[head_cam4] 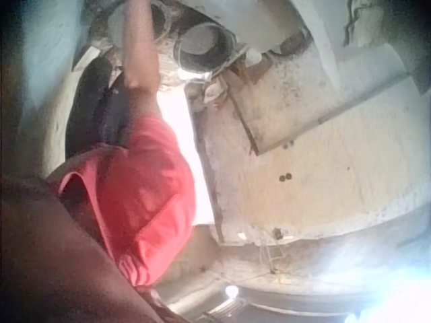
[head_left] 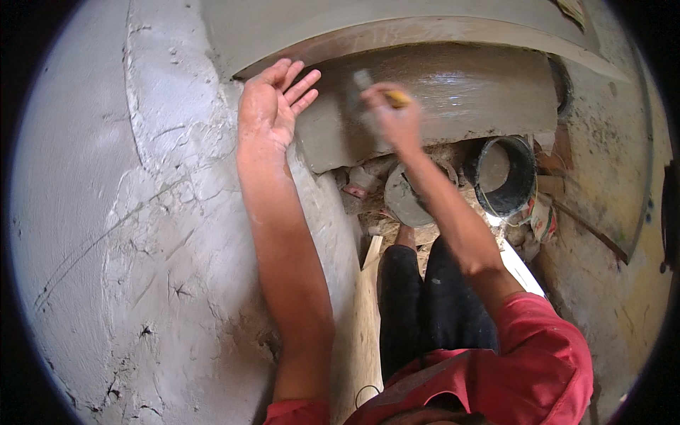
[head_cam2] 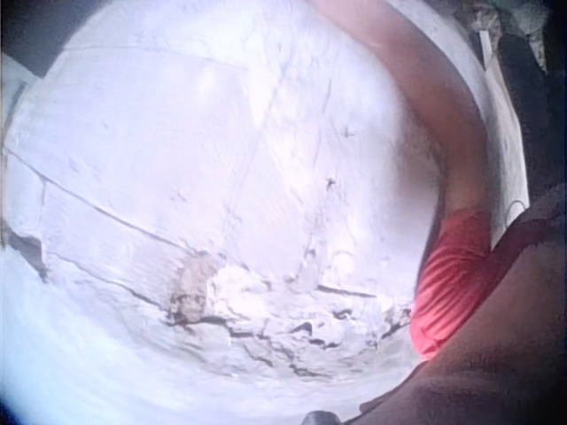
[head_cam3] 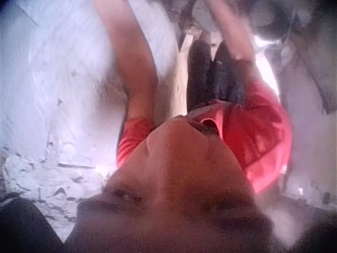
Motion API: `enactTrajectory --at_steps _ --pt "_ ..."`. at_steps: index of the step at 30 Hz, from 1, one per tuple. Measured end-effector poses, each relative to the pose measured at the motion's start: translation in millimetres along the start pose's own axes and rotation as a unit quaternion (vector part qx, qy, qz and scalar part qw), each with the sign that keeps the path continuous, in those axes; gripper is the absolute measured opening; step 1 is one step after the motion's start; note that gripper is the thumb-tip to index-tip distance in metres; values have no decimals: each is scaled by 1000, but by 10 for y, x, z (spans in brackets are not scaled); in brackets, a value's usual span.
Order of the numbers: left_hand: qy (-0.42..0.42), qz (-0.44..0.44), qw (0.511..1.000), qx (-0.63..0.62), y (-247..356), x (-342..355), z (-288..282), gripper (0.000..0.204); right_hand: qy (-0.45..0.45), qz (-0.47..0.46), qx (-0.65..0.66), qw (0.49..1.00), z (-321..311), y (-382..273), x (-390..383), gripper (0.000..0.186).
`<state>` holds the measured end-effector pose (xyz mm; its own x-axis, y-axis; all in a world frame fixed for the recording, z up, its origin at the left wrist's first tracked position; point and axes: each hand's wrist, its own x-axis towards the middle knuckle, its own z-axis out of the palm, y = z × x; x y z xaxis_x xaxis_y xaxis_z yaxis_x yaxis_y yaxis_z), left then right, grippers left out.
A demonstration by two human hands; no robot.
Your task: The person applies a wet plaster slurry to concrete stair treads using a brush, then smooths the surface with a trowel. They repeatedly dip the brush into a bucket and work on multiple steps, finishing by scraping and smoothing the treads.
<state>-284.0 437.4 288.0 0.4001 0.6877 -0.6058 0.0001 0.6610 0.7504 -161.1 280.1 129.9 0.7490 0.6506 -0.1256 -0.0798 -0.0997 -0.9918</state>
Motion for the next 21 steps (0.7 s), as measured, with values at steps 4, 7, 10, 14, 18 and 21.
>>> enactTrajectory --at_steps 4,7,10,14,18,21 --pt "-7 -23 999 35 -128 62 149 59 -154 -15 -131 979 744 320 -68 20" --pt "18 -24 999 37 -125 33 110 59 -25 14 -145 989 696 349 250 22" --pt "10 -7 1000 27 -82 13 60 59 6 1 -68 998 178 145 350 16" --pt "25 -2 999 25 -34 21 59 58 -187 29 -43 981 -183 -35 -186 13" --pt "21 9 999 42 -38 63 36 59 -353 76 -129 924 100 211 -418 15" --pt "28 5 998 48 -65 62 -35 60 -262 83 -71 959 253 434 -206 17"
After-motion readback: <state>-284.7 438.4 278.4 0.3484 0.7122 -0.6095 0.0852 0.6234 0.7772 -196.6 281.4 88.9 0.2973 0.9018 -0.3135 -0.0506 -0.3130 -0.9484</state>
